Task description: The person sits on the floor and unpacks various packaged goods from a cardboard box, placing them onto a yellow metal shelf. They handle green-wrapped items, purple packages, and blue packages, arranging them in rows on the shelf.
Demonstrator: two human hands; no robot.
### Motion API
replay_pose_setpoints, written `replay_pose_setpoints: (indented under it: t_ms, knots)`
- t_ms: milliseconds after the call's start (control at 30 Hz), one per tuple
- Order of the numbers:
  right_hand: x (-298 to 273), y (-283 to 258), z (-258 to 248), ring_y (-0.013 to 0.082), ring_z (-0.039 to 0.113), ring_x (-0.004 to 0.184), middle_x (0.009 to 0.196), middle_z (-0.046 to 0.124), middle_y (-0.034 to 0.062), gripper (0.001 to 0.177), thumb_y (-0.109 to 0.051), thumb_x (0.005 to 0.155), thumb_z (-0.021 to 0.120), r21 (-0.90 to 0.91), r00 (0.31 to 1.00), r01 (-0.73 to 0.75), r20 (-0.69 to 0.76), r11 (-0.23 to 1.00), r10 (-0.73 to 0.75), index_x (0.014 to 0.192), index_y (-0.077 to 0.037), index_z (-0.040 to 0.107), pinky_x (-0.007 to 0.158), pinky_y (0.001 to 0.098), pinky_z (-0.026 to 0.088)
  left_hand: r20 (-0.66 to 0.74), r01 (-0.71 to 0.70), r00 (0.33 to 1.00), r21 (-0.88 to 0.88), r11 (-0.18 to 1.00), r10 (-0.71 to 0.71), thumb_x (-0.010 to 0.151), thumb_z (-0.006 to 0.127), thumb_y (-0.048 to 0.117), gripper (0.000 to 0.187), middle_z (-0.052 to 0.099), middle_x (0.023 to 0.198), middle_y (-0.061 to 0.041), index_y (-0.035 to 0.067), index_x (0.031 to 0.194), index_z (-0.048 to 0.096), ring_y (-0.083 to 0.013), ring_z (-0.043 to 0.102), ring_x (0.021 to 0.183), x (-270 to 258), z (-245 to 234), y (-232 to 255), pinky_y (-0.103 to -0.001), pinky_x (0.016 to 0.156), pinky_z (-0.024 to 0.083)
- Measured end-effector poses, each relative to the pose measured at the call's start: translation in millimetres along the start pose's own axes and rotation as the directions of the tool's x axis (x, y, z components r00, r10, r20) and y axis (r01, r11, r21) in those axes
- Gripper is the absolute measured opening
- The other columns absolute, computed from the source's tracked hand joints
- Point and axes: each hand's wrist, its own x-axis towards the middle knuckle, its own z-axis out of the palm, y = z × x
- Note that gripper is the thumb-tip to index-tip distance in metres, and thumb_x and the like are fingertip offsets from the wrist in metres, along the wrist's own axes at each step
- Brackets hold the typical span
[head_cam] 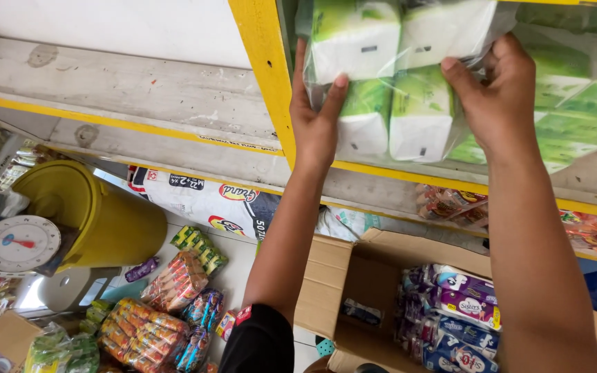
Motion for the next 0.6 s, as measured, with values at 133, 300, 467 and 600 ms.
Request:
replay_pose_setpoints:
  t_ms: [133,300,467,600]
  knots:
    - [-11,-17,12,0.0172,0.071,0.120,0.129,0.074,0.0109,0.031,-0.003,0.107,0.074,0.083,0.999,0.036,0.015,0.996,-0.037,0.135,0.001,0.061,0.102,0.0306,0.056,-0.023,0.121,0.992,-0.072,0.990,-0.123,0.097,0.076,0.019,0.077,0.054,0.150,-0.016,0.001,0.161,0.036,-0.0232,0.053,0.135,-9,-1,-11,-0.036,0.117,0.042]
    - [-19,15,1,0.0152,0.064,0.107,0.122,0.073,0.0110,0.017,0.006,0.114,0.070,0.136,0.989,0.138,-0.072,0.981,-0.129,0.128,0.003,0.061,0.097,0.0292,0.051,0.004,0.231,0.967,-0.448,0.864,-0.257,0.098,0.071,0.031,0.076,0.050,0.150,-0.015,0.001,0.158,0.036,-0.0269,0.048,0.137,-26,1,-22,-0.042,0.118,0.037]
    - [11,-26,-3,0.0125,0.070,0.106,0.118,0.074,0.0069,0.025,0.010,0.100,0.063,0.328,0.998,-0.012,-0.052,0.945,0.030,0.123,-0.001,0.066,0.098,0.0281,0.057,-0.036,0.128,0.983,-0.572,0.810,-0.180,0.101,0.063,0.046,0.076,0.048,0.152,-0.011,0.007,0.158,0.035,-0.0269,0.049,0.138,-23,30,-5,-0.043,0.118,0.040]
    - [21,11,-18,0.0155,0.071,0.105,0.119,0.074,0.0098,0.025,0.013,0.106,0.062,0.438,0.999,-0.036,0.039,0.898,0.021,0.128,0.003,0.067,0.099,0.0286,0.057,-0.043,0.332,0.915,-0.485,0.809,-0.401,0.096,0.060,0.053,0.074,0.057,0.137,-0.012,0.011,0.153,0.039,-0.0280,0.060,0.121,-4,44,10,-0.046,0.103,0.051]
